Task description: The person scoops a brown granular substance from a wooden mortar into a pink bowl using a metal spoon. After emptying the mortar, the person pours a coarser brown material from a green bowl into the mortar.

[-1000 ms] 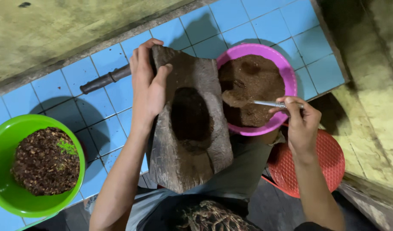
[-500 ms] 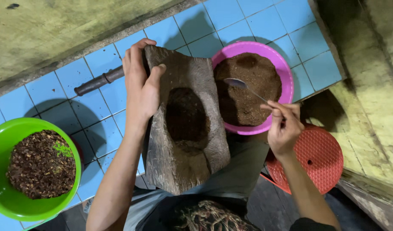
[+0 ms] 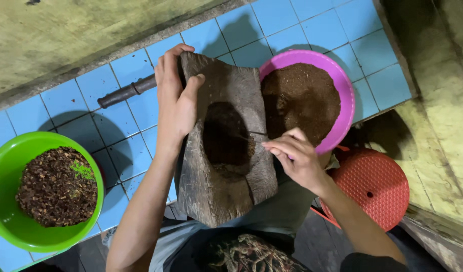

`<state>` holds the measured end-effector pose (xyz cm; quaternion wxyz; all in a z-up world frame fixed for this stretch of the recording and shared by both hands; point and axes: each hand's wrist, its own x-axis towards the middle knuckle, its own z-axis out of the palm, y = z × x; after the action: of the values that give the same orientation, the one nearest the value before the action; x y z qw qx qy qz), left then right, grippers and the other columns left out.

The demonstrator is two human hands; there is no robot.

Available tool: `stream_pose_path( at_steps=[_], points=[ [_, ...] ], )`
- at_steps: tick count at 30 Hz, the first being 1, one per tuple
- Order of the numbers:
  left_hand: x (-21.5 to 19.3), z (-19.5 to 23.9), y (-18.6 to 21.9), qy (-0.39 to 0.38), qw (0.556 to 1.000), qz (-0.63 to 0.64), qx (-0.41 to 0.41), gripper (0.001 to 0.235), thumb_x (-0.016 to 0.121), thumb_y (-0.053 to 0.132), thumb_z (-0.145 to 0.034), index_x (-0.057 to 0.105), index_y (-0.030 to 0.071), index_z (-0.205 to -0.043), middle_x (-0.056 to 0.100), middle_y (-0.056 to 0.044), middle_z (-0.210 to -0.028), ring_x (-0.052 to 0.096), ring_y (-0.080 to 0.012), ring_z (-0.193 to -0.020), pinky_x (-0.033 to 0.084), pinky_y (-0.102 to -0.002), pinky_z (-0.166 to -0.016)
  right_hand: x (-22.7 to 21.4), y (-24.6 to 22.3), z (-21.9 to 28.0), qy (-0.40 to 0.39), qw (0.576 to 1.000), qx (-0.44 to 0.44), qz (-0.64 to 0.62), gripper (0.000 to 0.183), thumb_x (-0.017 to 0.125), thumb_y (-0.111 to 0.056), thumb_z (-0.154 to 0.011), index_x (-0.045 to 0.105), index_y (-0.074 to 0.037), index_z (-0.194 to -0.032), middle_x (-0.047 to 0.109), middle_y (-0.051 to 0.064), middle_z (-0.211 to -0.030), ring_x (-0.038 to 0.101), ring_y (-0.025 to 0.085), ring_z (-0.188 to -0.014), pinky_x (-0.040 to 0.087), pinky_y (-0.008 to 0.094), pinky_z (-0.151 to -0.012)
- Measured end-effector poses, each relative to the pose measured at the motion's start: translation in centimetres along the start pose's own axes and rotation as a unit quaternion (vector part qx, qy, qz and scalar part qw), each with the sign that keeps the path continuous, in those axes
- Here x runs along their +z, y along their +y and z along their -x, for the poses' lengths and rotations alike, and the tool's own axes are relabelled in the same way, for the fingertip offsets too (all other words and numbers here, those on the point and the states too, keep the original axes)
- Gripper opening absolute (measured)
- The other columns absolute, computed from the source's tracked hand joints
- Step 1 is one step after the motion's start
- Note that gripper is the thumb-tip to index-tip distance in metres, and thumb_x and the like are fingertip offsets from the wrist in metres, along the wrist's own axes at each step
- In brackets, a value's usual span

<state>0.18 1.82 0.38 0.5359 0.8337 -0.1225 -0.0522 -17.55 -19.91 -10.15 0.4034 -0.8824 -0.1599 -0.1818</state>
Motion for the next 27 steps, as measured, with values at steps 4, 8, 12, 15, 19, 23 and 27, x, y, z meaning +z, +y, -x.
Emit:
stream_pose_path(
  at_steps=[4,8,12,15,19,23,27],
  points=[
    [0.0,0.1,-0.2,-0.001,1.000,-0.003,0.002,0.040,0.049,0.022,-0.084,0.049,0.018,-0.124,0.046,-0.006,-0.115,0.042,-0.0237,-0.112,0.034,-0.035,-0.096,0.3,3.6,1.5,-0.016,0.998,0.027,-0.063,0.021,0.067,-0.019,-0.096,0.070,-0.012,-0.115,0.077,0.001,-0.087,0.060,0.011,-0.075,0.045,0.027,-0.071],
    [0.0,0.0,-0.5,0.007,1.000,-0.007,0.027,0.041,0.049,0.021,-0.083,0.049,0.017,-0.124,0.048,-0.006,-0.118,0.042,-0.0240,-0.113,0.033,-0.035,-0.098,0.8,5.6,-0.9,0.019,0.999,-0.043,0.021,0.019,0.066,-0.019,-0.099,0.071,-0.013,-0.116,0.077,0.002,-0.095,0.060,0.014,-0.077,0.045,0.031,-0.075],
    [-0.2,0.0,-0.4,0.008,1.000,0.001,0.021,0.041,0.049,0.022,-0.083,0.050,0.016,-0.124,0.048,-0.007,-0.118,0.043,-0.0251,-0.116,0.034,-0.037,-0.099,0.8,3.9,-1.7,-0.055,0.996,-0.048,-0.058,0.018,0.070,-0.016,-0.093,0.073,-0.011,-0.110,0.074,0.001,-0.098,0.058,0.016,-0.083,0.043,0.033,-0.078],
    [0.0,0.0,-0.4,0.013,1.000,0.000,0.022,0.041,0.049,0.021,-0.083,0.051,0.015,-0.124,0.049,-0.007,-0.119,0.044,-0.0248,-0.116,0.035,-0.036,-0.099,-0.6,4.0,-1.4,-0.071,0.996,-0.011,-0.051,0.017,0.073,-0.015,-0.092,0.075,-0.009,-0.108,0.071,0.000,-0.085,0.054,0.015,-0.081,0.042,0.029,-0.075],
    [0.1,0.0,0.1,-0.001,1.000,0.004,0.015,0.041,0.048,0.023,-0.084,0.049,0.016,-0.125,0.047,-0.008,-0.119,0.042,-0.0253,-0.115,0.035,-0.037,-0.097,-1.4,5.4,-1.5,-0.019,0.999,-0.003,0.035,0.021,0.071,-0.013,-0.096,0.073,-0.011,-0.116,0.068,0.004,-0.096,0.054,0.018,-0.088,0.047,0.032,-0.073],
    [0.0,-0.1,0.1,0.002,1.000,-0.002,0.014,0.041,0.048,0.022,-0.084,0.050,0.015,-0.124,0.047,-0.007,-0.119,0.042,-0.0247,-0.114,0.035,-0.036,-0.098,-1.4,2.9,-0.4,-0.052,0.999,0.002,0.000,0.020,0.065,-0.018,-0.097,0.072,-0.011,-0.114,0.071,0.002,-0.086,0.057,0.017,-0.081,0.043,0.031,-0.074],
    [-0.1,-0.2,-0.3,0.004,1.000,-0.007,0.027,0.040,0.049,0.020,-0.085,0.049,0.013,-0.124,0.047,-0.007,-0.119,0.042,-0.0245,-0.115,0.034,-0.036,-0.099,-1.1,3.0,1.2,-0.017,0.999,0.020,-0.020,0.025,0.060,-0.025,-0.098,0.070,-0.009,-0.115,0.069,0.002,-0.086,0.054,0.017,-0.082,0.045,0.034,-0.079]
  ],
)
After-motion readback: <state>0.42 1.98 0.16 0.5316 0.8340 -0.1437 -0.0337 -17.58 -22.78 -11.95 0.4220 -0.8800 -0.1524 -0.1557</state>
